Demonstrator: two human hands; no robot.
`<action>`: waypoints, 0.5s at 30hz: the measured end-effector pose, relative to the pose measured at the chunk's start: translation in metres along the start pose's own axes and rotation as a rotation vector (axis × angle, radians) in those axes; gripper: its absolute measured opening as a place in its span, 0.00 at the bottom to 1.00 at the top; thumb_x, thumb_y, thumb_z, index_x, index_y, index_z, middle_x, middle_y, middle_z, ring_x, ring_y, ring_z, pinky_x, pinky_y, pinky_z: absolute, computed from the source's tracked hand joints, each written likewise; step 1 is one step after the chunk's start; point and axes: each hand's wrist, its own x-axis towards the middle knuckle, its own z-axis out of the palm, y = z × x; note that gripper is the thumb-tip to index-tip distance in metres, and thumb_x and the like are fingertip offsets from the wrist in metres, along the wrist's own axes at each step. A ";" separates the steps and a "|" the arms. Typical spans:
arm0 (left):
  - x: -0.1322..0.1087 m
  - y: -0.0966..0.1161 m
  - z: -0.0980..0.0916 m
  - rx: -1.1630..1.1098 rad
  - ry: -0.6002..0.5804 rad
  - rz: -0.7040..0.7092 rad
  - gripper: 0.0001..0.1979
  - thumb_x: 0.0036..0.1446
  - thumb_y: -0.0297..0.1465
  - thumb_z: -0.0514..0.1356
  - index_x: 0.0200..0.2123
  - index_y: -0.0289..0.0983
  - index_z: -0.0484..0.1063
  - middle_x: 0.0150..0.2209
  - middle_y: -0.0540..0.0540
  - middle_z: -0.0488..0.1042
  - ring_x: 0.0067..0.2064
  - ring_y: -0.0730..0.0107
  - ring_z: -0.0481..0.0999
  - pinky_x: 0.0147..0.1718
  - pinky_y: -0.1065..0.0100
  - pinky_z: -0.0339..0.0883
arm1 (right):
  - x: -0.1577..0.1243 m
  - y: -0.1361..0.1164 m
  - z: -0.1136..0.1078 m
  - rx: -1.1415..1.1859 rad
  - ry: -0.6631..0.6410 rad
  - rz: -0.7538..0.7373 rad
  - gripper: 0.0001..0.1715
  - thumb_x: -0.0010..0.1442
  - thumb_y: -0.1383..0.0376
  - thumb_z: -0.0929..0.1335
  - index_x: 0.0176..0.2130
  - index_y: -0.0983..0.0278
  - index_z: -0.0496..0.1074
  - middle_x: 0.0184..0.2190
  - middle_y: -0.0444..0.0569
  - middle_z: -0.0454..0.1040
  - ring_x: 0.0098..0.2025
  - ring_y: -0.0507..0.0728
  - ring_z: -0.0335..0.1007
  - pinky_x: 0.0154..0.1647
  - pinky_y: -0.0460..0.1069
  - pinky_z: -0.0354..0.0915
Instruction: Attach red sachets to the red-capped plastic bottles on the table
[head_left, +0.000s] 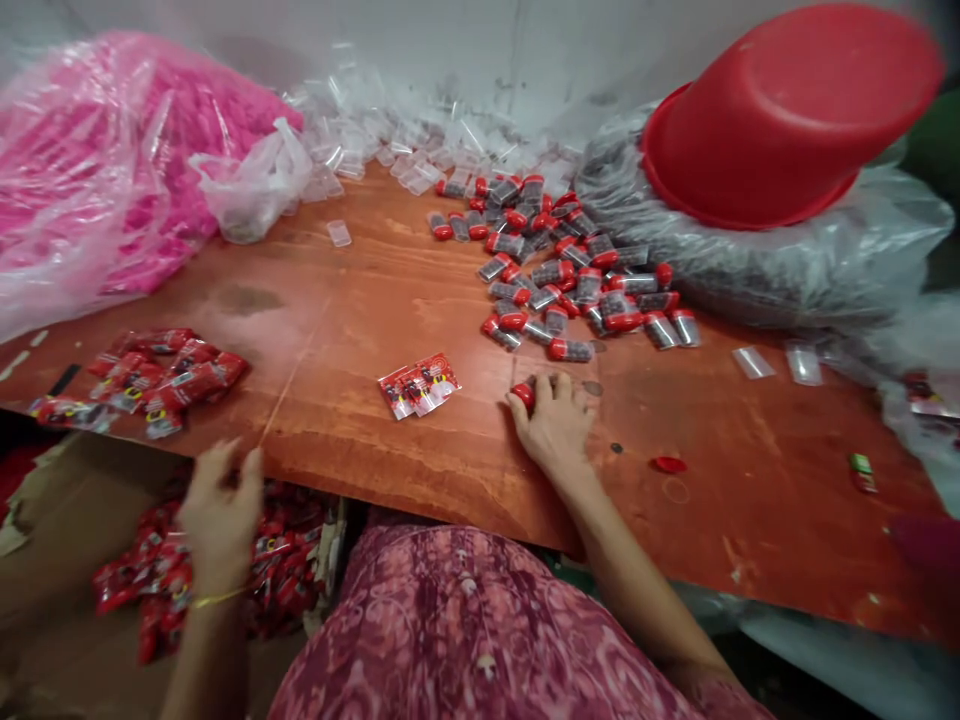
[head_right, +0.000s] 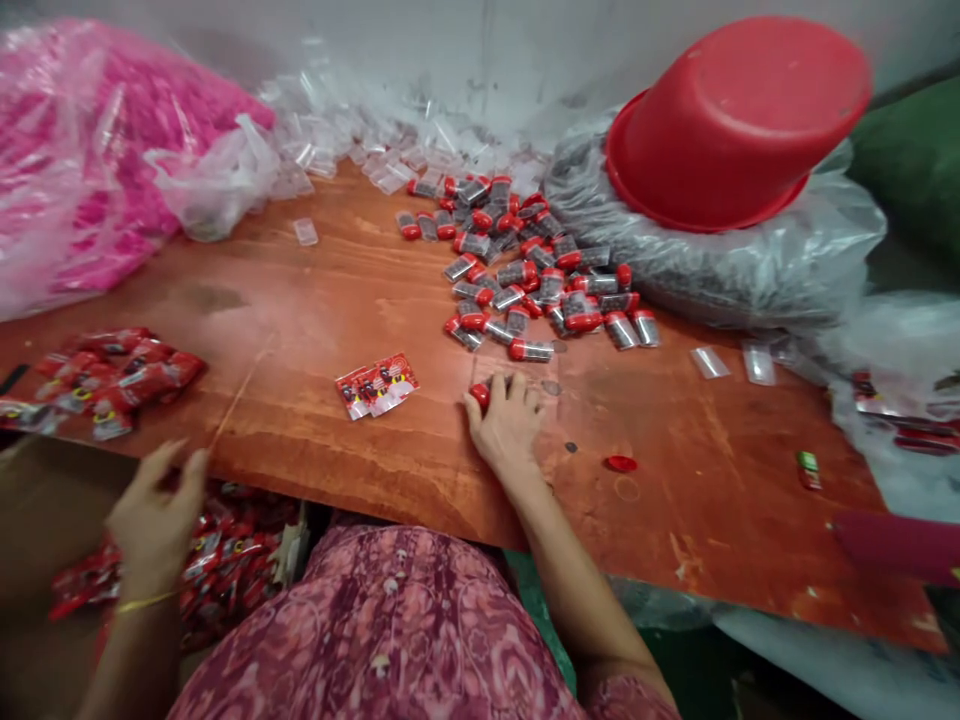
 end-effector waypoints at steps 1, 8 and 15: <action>0.003 0.032 0.021 -0.022 -0.043 0.103 0.16 0.56 0.41 0.54 0.42 0.39 0.73 0.49 0.42 0.75 0.53 0.54 0.71 0.55 0.51 0.61 | -0.003 -0.010 0.001 0.019 0.001 -0.011 0.34 0.61 0.49 0.58 0.56 0.69 0.63 0.56 0.67 0.62 0.52 0.71 0.59 0.47 0.62 0.57; 0.020 0.157 0.128 0.072 -0.515 0.469 0.16 0.57 0.34 0.55 0.47 0.37 0.73 0.60 0.37 0.64 0.63 0.47 0.56 0.59 0.44 0.49 | -0.014 -0.011 0.020 0.256 0.239 -0.155 0.30 0.62 0.54 0.58 0.57 0.69 0.62 0.61 0.68 0.57 0.63 0.72 0.47 0.55 0.68 0.49; 0.019 0.152 0.146 0.019 -0.502 0.441 0.11 0.57 0.31 0.55 0.34 0.45 0.79 0.51 0.44 0.74 0.63 0.46 0.57 0.59 0.38 0.40 | -0.023 -0.005 0.012 0.405 0.325 -0.283 0.17 0.63 0.59 0.60 0.45 0.63 0.71 0.55 0.60 0.66 0.61 0.65 0.54 0.56 0.63 0.52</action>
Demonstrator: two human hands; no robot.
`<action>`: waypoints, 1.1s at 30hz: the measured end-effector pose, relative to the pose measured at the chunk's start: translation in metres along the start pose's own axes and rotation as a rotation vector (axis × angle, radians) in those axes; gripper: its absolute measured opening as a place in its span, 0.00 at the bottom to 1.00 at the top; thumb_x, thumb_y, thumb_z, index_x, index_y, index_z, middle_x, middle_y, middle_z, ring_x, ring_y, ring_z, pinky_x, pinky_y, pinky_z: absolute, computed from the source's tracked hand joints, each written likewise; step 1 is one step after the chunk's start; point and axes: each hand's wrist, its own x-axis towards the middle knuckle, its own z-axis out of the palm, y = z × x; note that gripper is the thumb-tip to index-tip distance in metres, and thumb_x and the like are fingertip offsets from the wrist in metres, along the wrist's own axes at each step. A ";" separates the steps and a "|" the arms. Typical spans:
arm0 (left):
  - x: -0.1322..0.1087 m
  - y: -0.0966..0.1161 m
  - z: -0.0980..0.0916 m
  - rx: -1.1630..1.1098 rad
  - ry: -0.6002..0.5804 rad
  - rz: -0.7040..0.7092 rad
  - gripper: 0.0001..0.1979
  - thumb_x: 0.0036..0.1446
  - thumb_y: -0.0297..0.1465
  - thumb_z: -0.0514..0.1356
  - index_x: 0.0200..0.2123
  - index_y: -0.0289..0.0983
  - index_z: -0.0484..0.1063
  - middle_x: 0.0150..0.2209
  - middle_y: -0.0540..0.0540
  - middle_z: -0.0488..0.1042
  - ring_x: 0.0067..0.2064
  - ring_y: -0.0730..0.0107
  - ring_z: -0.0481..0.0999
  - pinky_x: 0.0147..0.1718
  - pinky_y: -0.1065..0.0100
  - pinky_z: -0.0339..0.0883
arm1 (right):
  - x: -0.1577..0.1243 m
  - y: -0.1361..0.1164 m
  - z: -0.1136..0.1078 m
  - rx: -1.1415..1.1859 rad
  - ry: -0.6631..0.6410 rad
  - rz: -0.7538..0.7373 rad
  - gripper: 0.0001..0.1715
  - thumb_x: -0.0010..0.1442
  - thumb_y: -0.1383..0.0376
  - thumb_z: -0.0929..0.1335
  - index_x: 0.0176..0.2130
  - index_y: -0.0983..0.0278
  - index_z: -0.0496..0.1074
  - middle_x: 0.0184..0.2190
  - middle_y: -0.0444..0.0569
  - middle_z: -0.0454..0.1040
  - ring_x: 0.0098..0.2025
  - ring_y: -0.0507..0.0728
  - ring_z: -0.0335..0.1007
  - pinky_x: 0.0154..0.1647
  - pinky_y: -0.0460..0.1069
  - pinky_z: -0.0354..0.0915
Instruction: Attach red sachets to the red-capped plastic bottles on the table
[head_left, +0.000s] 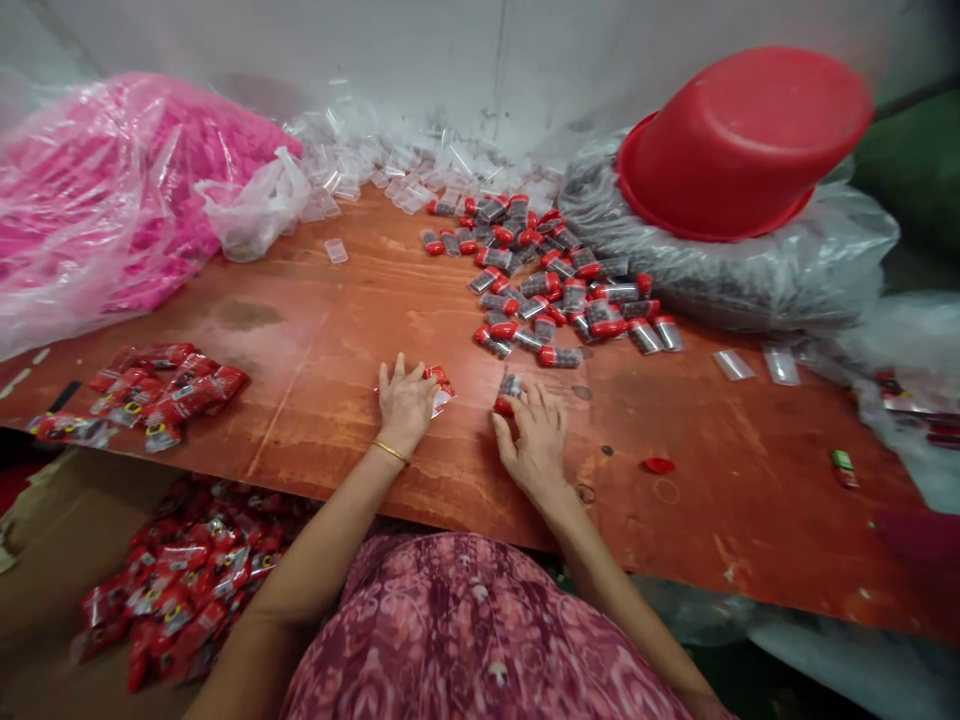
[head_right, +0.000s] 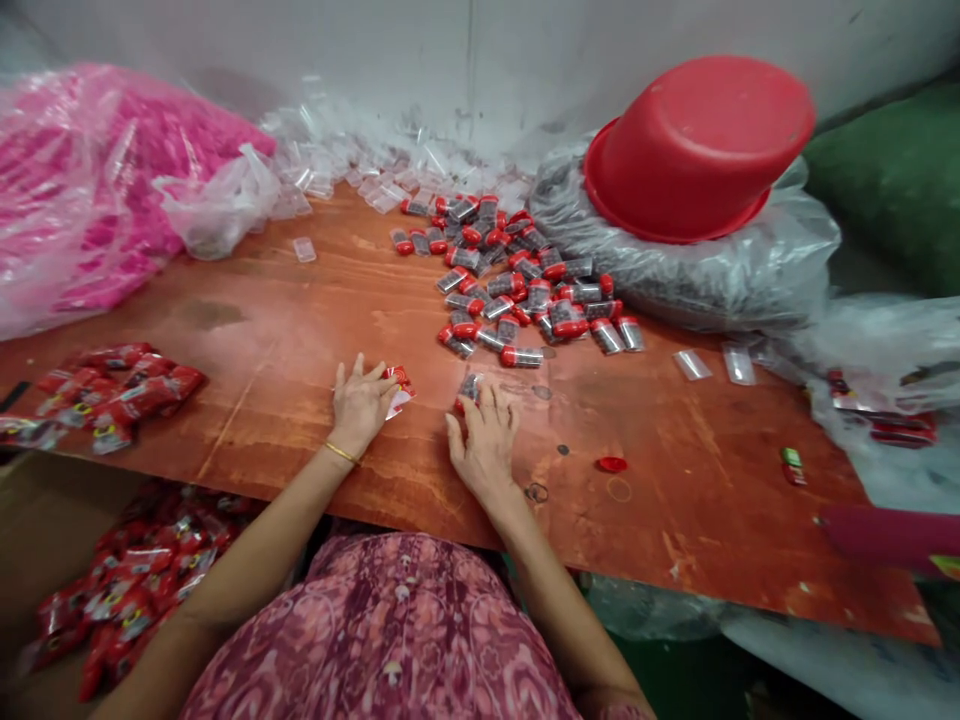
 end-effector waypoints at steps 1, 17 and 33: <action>-0.001 0.000 0.000 -0.014 0.005 0.005 0.11 0.56 0.31 0.55 0.34 0.45 0.79 0.51 0.45 0.74 0.63 0.47 0.57 0.60 0.39 0.40 | 0.002 -0.003 -0.001 0.010 0.006 -0.020 0.16 0.63 0.60 0.60 0.44 0.63 0.71 0.54 0.59 0.68 0.61 0.65 0.56 0.56 0.63 0.52; -0.012 0.019 -0.032 -0.233 0.167 0.010 0.12 0.56 0.36 0.56 0.41 0.43 0.77 0.52 0.43 0.73 0.62 0.50 0.60 0.60 0.41 0.42 | 0.044 -0.047 0.018 0.907 -0.195 0.363 0.20 0.55 0.51 0.65 0.37 0.64 0.70 0.31 0.48 0.75 0.29 0.54 0.68 0.31 0.49 0.64; -0.016 0.045 -0.034 -1.362 -0.034 -0.614 0.22 0.30 0.44 0.71 0.25 0.34 0.76 0.24 0.48 0.77 0.24 0.75 0.73 0.23 0.76 0.65 | 0.040 -0.056 0.026 0.892 -0.014 0.296 0.15 0.60 0.56 0.59 0.28 0.61 0.65 0.24 0.43 0.68 0.27 0.52 0.63 0.31 0.47 0.60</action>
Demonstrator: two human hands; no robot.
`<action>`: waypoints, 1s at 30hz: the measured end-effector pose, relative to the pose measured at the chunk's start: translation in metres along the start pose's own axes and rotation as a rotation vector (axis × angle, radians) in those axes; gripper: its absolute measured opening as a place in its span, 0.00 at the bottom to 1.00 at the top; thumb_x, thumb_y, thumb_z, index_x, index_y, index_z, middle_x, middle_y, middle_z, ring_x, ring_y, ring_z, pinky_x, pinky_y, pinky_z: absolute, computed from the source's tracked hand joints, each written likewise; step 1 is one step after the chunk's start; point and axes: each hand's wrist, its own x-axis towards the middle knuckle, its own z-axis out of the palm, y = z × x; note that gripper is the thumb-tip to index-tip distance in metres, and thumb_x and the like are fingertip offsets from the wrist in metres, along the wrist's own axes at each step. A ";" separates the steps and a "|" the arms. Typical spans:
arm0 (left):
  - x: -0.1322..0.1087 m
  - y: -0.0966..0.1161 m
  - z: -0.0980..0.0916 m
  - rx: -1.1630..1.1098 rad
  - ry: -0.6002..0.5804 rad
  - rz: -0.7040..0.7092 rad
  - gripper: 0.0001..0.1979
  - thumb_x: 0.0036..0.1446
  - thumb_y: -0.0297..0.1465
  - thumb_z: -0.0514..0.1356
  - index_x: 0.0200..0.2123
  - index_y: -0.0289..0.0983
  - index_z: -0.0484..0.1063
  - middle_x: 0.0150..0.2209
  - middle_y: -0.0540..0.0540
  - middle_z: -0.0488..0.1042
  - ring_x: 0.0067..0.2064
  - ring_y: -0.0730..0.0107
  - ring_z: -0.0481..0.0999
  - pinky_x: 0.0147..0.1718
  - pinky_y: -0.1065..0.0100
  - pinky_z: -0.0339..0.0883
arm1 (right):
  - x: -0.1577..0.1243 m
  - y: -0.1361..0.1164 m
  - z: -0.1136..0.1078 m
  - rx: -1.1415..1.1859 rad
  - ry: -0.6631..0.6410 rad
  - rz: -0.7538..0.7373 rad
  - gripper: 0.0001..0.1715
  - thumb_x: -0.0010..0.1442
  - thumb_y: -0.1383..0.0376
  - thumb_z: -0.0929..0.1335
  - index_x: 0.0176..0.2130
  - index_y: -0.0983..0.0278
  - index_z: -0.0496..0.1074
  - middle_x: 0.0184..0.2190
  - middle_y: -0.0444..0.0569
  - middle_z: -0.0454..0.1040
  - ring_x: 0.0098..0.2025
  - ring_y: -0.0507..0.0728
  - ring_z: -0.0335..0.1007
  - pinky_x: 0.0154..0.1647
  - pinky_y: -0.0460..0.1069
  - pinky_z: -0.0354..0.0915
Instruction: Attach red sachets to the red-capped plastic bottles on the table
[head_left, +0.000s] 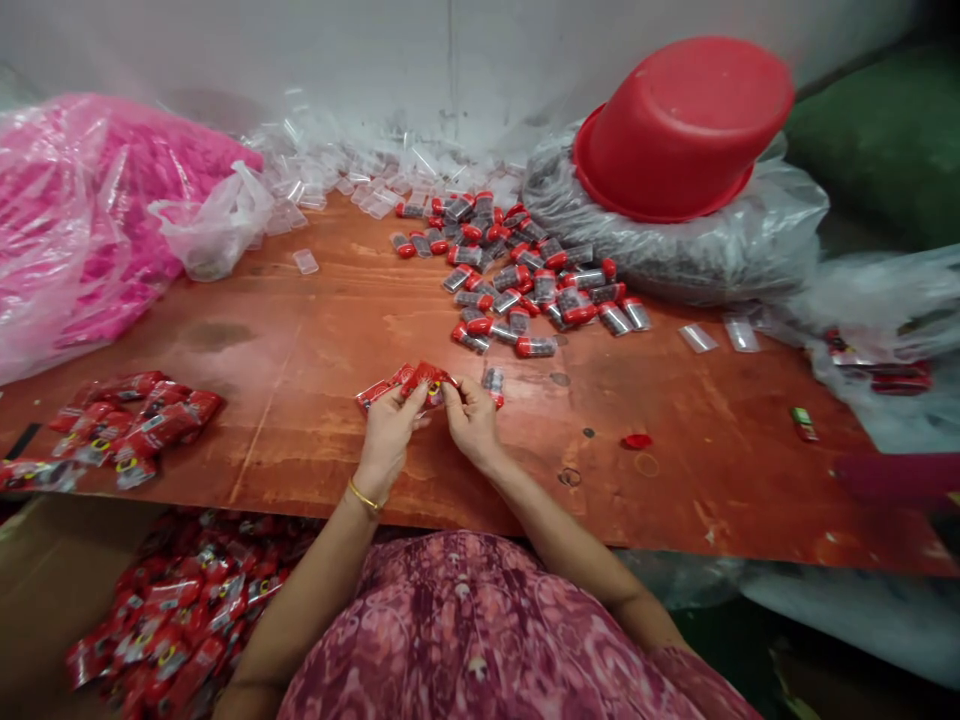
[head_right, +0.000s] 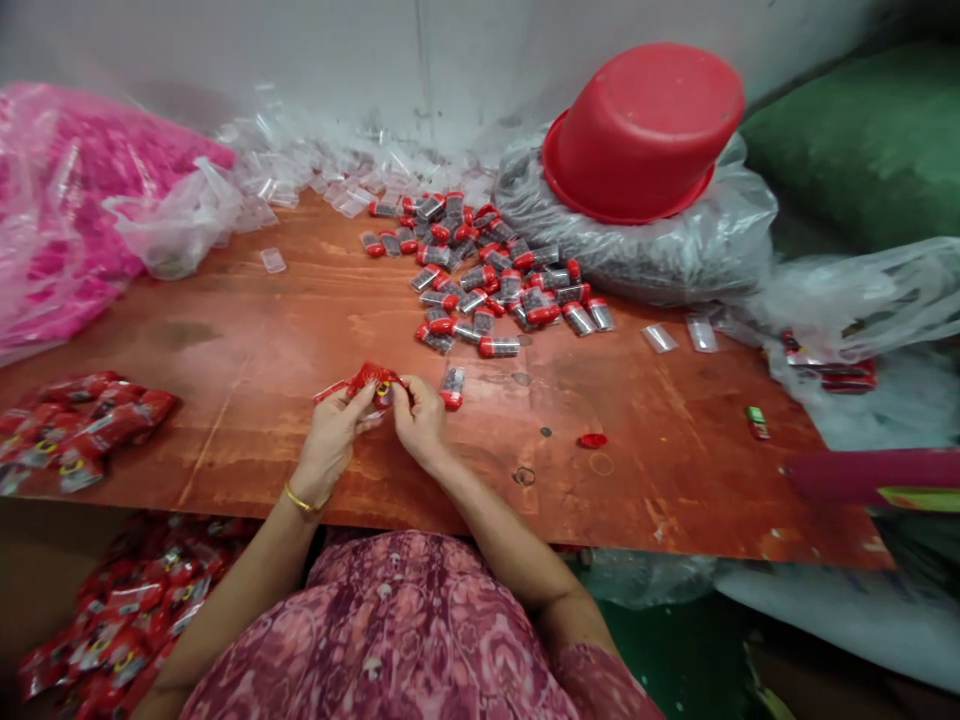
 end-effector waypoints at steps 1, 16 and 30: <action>0.001 0.000 0.000 0.004 0.017 0.008 0.22 0.28 0.44 0.71 0.25 0.33 0.75 0.23 0.48 0.77 0.23 0.76 0.73 0.23 0.76 0.65 | -0.002 0.000 0.000 -0.013 -0.008 -0.004 0.14 0.60 0.57 0.59 0.29 0.61 0.66 0.25 0.44 0.69 0.28 0.52 0.64 0.31 0.47 0.61; 0.001 0.008 -0.010 -0.079 -0.009 -0.067 0.22 0.30 0.43 0.72 0.27 0.33 0.75 0.25 0.48 0.78 0.26 0.74 0.76 0.26 0.75 0.68 | 0.058 0.031 -0.121 -0.855 -0.615 -0.397 0.28 0.53 0.73 0.60 0.54 0.63 0.67 0.57 0.52 0.67 0.59 0.61 0.59 0.58 0.60 0.56; -0.002 0.002 -0.020 -0.064 -0.040 -0.098 0.21 0.33 0.43 0.71 0.29 0.34 0.76 0.27 0.47 0.79 0.27 0.73 0.76 0.28 0.75 0.68 | 0.031 0.036 -0.117 -0.953 -0.523 -0.347 0.22 0.59 0.54 0.64 0.48 0.64 0.70 0.47 0.57 0.72 0.48 0.64 0.65 0.48 0.58 0.60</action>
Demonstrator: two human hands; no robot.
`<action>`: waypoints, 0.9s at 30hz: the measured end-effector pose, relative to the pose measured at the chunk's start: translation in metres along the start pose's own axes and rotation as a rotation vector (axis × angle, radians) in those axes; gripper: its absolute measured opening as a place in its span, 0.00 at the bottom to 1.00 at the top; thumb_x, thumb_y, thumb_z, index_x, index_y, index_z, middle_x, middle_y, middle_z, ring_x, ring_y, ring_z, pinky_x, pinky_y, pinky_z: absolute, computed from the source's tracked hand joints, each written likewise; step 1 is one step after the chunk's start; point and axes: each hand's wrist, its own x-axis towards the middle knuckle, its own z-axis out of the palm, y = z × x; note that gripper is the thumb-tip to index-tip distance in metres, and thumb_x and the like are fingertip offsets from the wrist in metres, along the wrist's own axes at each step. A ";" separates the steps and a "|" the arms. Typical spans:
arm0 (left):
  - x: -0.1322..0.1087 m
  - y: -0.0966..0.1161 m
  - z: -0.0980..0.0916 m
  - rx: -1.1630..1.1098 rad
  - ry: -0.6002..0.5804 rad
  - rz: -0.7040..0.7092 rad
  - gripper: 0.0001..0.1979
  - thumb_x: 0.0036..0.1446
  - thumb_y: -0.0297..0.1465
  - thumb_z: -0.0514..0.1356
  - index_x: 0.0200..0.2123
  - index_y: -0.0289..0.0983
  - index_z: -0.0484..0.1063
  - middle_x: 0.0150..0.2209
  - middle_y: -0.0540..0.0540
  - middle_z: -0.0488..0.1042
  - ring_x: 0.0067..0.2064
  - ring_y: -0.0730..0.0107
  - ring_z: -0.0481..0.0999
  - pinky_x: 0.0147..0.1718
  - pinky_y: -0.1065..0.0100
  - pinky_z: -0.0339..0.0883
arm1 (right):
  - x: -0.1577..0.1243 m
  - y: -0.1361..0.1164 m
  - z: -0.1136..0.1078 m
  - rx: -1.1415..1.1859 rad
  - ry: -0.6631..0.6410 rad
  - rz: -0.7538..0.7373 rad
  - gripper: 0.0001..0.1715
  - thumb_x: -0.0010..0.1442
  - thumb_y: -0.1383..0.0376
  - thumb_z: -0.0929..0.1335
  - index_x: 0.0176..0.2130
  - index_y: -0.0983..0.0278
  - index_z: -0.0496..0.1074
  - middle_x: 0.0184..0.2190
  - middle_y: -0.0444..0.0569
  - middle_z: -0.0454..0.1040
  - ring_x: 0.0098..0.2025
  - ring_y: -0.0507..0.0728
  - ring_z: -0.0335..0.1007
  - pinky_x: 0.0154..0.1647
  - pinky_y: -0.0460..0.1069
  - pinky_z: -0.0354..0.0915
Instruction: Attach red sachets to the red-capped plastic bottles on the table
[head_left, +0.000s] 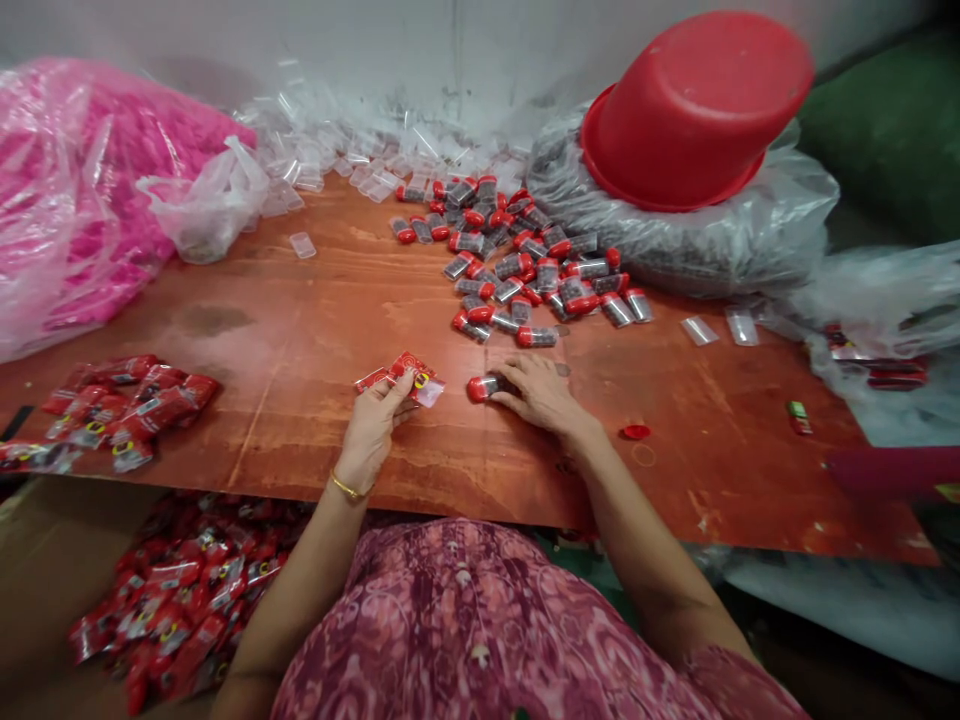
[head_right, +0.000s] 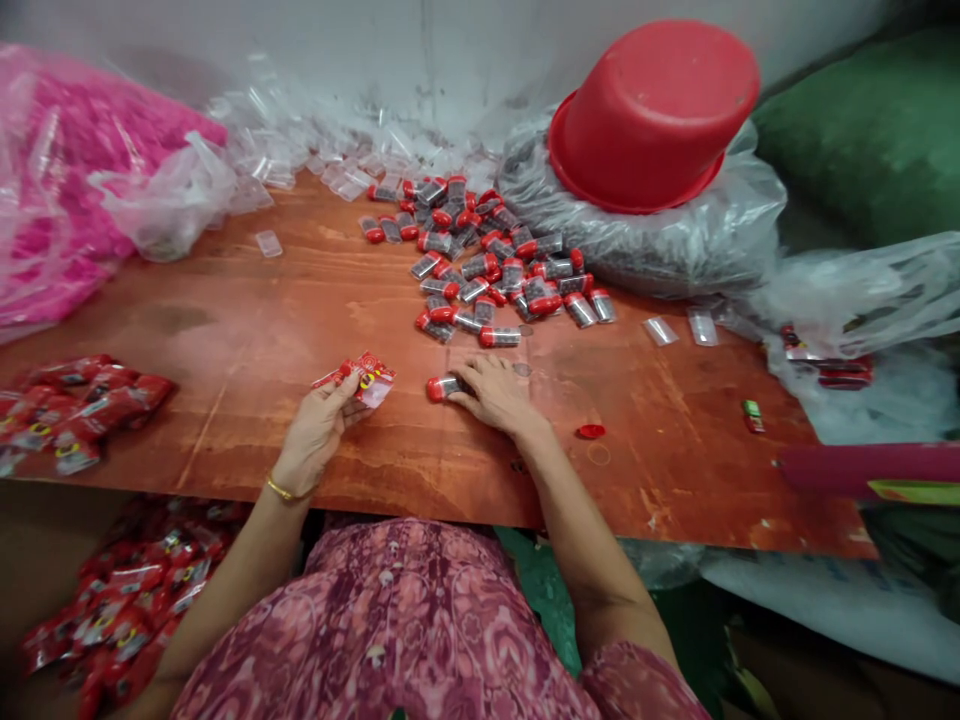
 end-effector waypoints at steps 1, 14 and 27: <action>0.001 -0.001 0.000 -0.004 0.003 -0.004 0.21 0.33 0.43 0.71 0.29 0.34 0.76 0.27 0.47 0.79 0.27 0.74 0.76 0.28 0.74 0.68 | 0.000 -0.001 0.000 0.001 0.001 0.008 0.20 0.59 0.54 0.65 0.45 0.65 0.70 0.44 0.57 0.73 0.46 0.64 0.65 0.46 0.57 0.60; -0.001 -0.007 0.006 -0.086 -0.102 -0.012 0.20 0.33 0.42 0.71 0.27 0.34 0.75 0.26 0.49 0.78 0.26 0.74 0.75 0.31 0.73 0.68 | -0.030 -0.071 -0.014 1.098 0.110 0.248 0.16 0.56 0.52 0.65 0.38 0.61 0.65 0.28 0.42 0.65 0.22 0.50 0.58 0.22 0.46 0.59; -0.005 -0.012 0.006 0.033 -0.144 0.128 0.18 0.37 0.42 0.70 0.26 0.33 0.76 0.24 0.49 0.76 0.26 0.76 0.71 0.31 0.73 0.66 | -0.022 -0.087 -0.015 1.151 0.148 0.301 0.11 0.51 0.59 0.69 0.33 0.63 0.67 0.26 0.42 0.66 0.26 0.50 0.59 0.27 0.45 0.57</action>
